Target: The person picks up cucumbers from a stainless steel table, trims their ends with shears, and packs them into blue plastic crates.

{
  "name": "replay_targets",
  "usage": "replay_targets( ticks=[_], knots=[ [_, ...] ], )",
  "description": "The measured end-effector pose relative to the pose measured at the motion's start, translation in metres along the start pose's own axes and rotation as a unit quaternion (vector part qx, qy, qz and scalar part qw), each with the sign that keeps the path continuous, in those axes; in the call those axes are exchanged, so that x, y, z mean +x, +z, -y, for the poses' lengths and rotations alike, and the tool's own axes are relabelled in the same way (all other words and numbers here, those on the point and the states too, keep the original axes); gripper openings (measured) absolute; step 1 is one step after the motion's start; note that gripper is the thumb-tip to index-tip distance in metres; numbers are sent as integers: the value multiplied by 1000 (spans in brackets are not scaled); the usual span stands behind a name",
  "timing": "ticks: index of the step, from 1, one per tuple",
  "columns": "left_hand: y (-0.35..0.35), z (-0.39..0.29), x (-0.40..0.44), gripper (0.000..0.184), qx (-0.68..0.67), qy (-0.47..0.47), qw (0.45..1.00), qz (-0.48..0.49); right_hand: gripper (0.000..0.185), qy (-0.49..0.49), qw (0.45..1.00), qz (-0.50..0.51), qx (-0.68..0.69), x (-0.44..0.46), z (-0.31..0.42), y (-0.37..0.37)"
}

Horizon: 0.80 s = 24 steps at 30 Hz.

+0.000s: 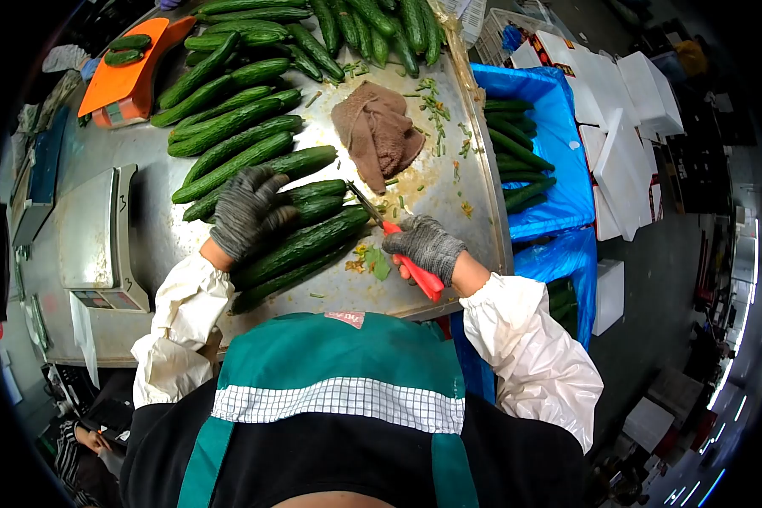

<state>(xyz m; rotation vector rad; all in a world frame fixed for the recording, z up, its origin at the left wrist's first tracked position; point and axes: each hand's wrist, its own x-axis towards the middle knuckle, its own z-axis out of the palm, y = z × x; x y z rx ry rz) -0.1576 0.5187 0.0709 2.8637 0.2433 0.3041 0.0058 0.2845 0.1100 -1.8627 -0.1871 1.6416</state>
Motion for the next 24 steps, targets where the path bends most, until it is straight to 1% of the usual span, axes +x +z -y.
replay_targets(
  ticks=[1, 2, 5, 10, 12, 16, 18, 22, 24],
  knots=[
    [-1, -4, -2, 42, -28, 57, 998, 4, 23, 4, 1000, -3, -8, -1, 1, 1],
    [3, -7, -3, 43, -27, 78, 996, 19, 25, 8, 1000, -4, -16, -1, 2, 2],
    [15, -10, -9, 43, -22, 64, 997, 37, 24, 4, 1000, -5, -10, 2, -1, 0],
    [9, -17, -5, 45, 5, 43, 998, 50, 23, 16, 1000, -3, -10, 0, 2, -2],
    [6, -20, -1, 44, 9, 25, 995, 100, 23, 17, 1000, -1, -2, 2, 3, -4],
    [11, -21, -4, 44, 18, 26, 995, 96, 21, 25, 1000, 0, -15, 5, 1, -4],
    [12, -24, -6, 42, 27, 12, 995, 91, 20, 23, 999, -3, -23, 4, 0, -3],
    [10, -24, -7, 40, 6, 2, 996, 88, 19, 22, 999, -12, 24, 1, -4, -2],
    [9, -23, -5, 39, -2, -2, 998, 56, 20, 16, 999, -18, 47, -2, -8, -6]
  ],
)
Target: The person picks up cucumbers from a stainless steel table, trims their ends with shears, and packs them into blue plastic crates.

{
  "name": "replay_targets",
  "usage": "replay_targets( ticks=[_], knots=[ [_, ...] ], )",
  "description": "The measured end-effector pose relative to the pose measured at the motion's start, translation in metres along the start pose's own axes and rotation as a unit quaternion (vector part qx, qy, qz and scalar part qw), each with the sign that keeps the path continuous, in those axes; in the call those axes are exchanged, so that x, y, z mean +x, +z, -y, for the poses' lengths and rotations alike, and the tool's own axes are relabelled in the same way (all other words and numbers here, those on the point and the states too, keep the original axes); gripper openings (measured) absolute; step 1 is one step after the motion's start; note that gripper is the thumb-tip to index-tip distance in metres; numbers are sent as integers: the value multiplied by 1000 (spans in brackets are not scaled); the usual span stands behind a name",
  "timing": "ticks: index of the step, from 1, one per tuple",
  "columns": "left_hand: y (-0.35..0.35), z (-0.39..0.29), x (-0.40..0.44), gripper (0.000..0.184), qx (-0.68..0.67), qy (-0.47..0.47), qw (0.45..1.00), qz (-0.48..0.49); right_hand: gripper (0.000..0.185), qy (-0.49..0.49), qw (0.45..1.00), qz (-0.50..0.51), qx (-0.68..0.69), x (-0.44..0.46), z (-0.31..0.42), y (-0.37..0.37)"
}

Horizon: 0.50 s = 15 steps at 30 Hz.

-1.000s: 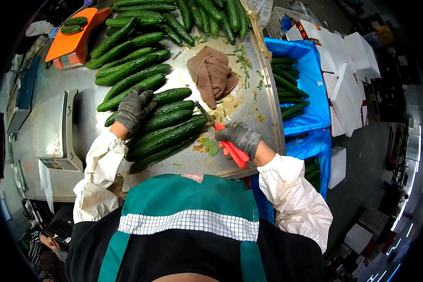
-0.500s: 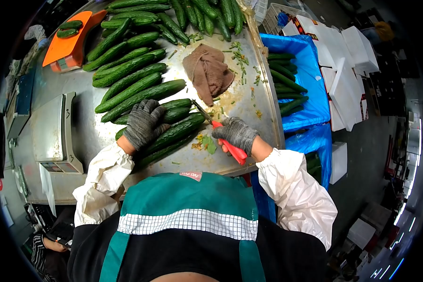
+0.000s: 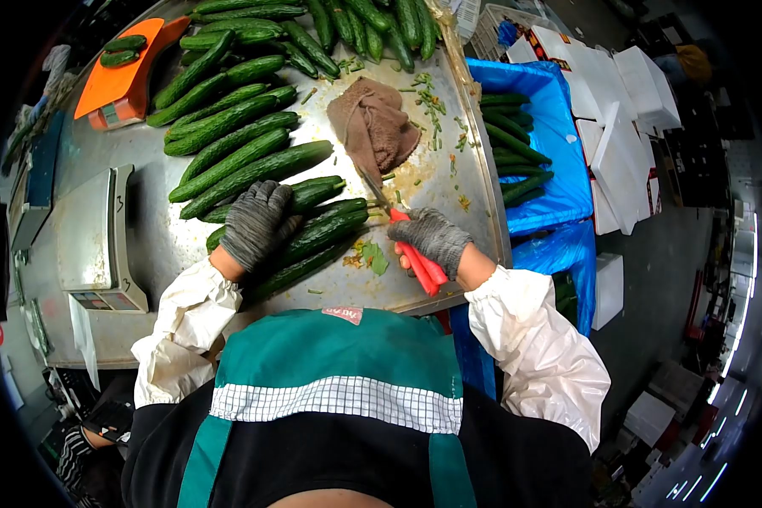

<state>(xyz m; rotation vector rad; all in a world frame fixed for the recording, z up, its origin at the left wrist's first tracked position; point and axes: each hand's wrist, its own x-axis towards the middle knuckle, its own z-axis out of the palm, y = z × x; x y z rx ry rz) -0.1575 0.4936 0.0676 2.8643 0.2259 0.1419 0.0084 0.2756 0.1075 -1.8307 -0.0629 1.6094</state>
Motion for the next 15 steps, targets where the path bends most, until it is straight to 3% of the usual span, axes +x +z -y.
replay_targets(
  ticks=[2, 7, 15],
  knots=[
    [-3, 1, 2, 39, -14, -8, 1000, -6, 25, -5, 996, 25, 82, -3, -6, -5],
    [-4, -1, 4, 40, -41, -13, 999, -22, 31, -19, 997, 44, 66, -33, -3, 5],
    [-4, -6, 12, 40, -60, -29, 998, 6, 31, -98, 983, -47, -146, -46, -1, 27]
  ],
)
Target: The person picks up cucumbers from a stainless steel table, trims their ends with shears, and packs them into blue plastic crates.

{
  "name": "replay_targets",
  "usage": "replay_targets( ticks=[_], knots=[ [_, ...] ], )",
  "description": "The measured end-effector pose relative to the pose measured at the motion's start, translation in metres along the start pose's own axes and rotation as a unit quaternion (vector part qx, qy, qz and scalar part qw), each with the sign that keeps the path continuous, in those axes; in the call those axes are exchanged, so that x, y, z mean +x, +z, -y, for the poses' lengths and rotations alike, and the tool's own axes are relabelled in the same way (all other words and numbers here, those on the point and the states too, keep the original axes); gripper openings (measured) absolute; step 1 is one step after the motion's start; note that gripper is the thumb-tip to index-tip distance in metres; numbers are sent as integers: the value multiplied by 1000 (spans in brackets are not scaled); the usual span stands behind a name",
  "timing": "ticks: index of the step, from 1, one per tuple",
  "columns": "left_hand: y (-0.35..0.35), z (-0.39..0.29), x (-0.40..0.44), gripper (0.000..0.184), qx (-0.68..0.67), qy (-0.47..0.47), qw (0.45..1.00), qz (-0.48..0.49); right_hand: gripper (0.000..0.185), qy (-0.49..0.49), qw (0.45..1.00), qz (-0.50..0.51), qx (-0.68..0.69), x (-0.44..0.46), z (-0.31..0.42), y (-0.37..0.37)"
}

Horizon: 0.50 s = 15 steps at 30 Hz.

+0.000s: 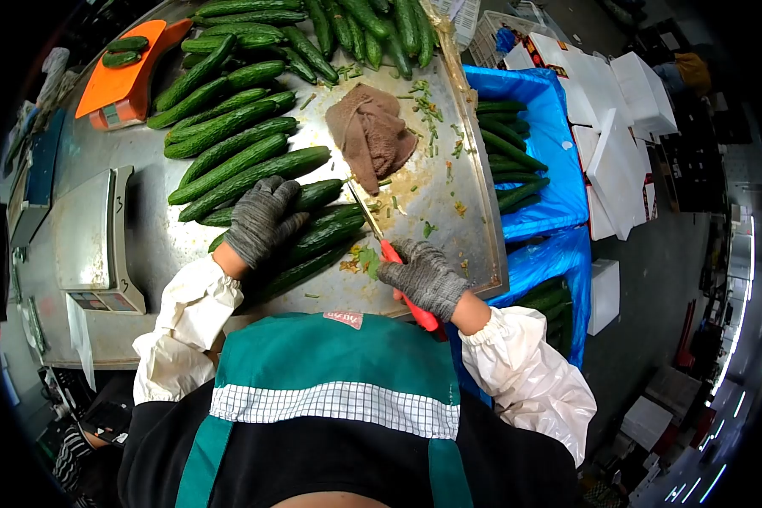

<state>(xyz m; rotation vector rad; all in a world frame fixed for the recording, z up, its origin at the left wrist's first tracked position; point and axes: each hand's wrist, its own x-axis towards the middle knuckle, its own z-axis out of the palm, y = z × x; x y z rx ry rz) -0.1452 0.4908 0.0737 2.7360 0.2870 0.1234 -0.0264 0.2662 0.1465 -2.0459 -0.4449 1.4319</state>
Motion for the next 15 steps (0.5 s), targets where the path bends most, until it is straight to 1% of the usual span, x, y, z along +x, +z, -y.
replay_targets(
  ticks=[2, 6, 8, 12, 13, 15],
  knots=[
    [-3, -2, 2, 40, -3, 4, 1000, 6, 29, 20, 999, -15, -32, 0, 6, 2],
    [-7, -4, 3, 40, -14, 5, 1000, 15, 27, 9, 999, -7, -35, 11, -8, 5],
    [-5, -4, 3, 40, -16, 3, 1000, 16, 28, -35, 999, -29, 22, 13, -14, 8],
    [-3, -2, 3, 40, -11, 7, 1000, 13, 24, -34, 999, -20, 13, 14, -13, 8],
    [-4, -3, 3, 40, -12, 6, 1000, 15, 23, -30, 999, -18, 30, 14, -15, 9],
    [-7, -5, 5, 40, 23, 25, 999, 5, 21, -25, 998, -17, 46, 16, -20, 9]
  ],
)
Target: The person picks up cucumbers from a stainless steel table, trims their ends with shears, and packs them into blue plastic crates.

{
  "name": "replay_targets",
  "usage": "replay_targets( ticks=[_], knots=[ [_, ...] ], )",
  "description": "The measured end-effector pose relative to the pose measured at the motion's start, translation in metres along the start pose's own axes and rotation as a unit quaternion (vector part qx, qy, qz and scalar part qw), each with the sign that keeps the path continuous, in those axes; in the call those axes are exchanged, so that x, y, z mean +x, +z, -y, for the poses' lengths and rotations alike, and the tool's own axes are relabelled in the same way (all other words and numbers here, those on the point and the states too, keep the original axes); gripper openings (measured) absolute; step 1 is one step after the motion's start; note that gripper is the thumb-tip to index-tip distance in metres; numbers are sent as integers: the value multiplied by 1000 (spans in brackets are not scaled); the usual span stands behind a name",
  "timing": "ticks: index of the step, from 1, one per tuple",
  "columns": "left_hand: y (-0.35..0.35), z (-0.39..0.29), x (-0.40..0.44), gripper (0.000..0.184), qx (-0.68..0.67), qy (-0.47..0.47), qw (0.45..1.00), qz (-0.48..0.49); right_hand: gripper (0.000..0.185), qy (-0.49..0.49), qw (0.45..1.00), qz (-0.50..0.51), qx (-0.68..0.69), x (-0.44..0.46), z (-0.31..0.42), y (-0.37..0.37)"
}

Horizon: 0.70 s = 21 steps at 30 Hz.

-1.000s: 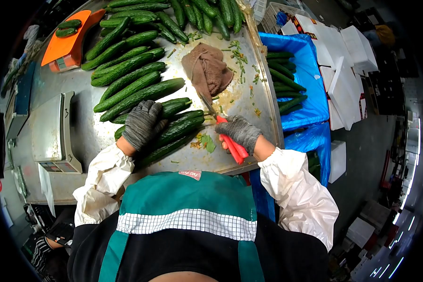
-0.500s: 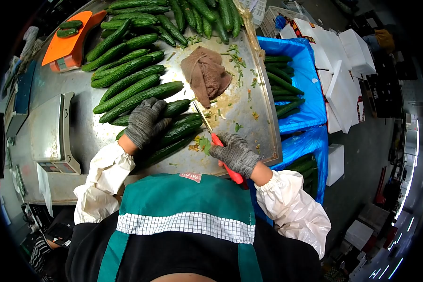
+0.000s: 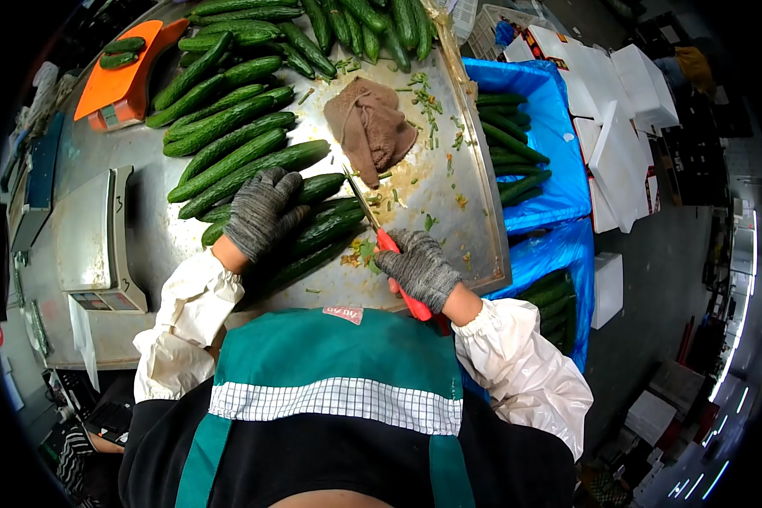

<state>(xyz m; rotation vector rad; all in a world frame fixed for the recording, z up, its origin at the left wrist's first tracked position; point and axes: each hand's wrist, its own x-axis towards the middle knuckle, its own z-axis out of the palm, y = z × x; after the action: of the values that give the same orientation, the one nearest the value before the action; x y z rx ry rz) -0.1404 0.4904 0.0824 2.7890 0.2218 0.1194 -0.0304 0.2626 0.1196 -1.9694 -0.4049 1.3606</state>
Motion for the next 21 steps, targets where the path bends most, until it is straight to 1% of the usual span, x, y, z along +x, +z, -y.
replay_targets(
  ticks=[2, 5, 6, 7, 8, 9, 10, 11, 13, 21],
  knots=[
    [-1, 1, 3, 39, 0, -12, 1000, 4, 18, 10, 996, -5, 88, 0, -5, -2],
    [1, 7, 5, 38, 20, -22, 1000, 4, 17, 30, 993, -26, 115, -9, -4, -11],
    [2, 8, 6, 39, 37, -33, 999, 17, 19, 43, 991, -20, 123, -10, -8, -17],
    [3, 8, 6, 39, 54, -45, 997, 31, 19, 45, 991, -20, 123, -11, -14, -23],
    [3, 8, 7, 39, 53, -44, 997, 32, 20, 75, 992, -8, 105, -12, -22, -29],
    [2, 7, 8, 40, 54, -63, 996, 41, 22, 104, 991, 4, 87, -14, -25, -33],
    [1, 7, 8, 41, 54, -83, 994, 49, 26, 108, 991, 19, 71, -17, -27, -36],
    [1, 6, 8, 41, 53, -83, 994, 50, 26, 109, 991, 19, 71, -21, -25, -37],
    [0, 5, 6, 42, 54, -100, 993, 38, 27, 146, 986, 32, 78, -28, -24, -37],
    [3, 10, 2, 47, 54, -82, 995, 5, 25, 96, 992, 42, 66, -8, -35, -25]
  ],
)
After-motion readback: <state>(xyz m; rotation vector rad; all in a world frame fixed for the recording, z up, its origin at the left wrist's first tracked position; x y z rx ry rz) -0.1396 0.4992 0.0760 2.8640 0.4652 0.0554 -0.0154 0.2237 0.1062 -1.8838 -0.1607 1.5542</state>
